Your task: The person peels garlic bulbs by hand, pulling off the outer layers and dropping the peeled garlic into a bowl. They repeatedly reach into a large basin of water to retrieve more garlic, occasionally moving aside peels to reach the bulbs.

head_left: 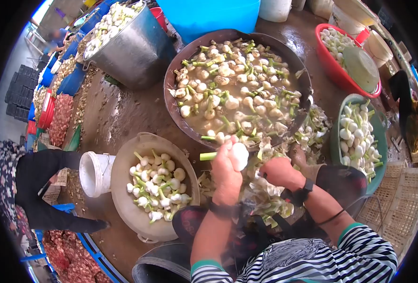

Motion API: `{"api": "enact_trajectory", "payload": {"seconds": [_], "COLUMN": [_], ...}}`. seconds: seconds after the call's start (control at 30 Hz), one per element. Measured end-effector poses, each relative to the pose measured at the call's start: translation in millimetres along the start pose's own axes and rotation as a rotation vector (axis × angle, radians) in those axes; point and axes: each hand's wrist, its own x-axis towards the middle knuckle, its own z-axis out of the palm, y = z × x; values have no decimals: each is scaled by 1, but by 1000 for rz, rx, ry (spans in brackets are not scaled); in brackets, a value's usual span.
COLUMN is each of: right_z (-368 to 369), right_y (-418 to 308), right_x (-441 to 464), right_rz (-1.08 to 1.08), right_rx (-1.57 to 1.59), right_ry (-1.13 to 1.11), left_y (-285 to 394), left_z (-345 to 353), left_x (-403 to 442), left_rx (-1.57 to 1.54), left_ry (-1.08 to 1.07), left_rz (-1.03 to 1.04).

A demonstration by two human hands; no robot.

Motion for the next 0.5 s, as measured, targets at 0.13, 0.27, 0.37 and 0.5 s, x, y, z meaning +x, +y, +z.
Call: {"api": "enact_trajectory", "payload": {"seconds": [0.13, 0.27, 0.37, 0.5], "right_z": [-17, -57, -69, -85], "right_y": [22, 29, 33, 19], "right_x": [43, 92, 163, 248], "right_rz": [-172, -192, -202, -278], "right_rx": [289, 485, 490, 442], "right_ry": [295, 485, 617, 530], "left_y": [-7, -8, -7, -10], "left_z": [6, 4, 5, 5], "left_x": [-4, 0, -1, 1], "left_rx": [135, 159, 211, 190], "left_ry": [44, -21, -106, -157], "left_rz": [-24, -63, -29, -96]}}
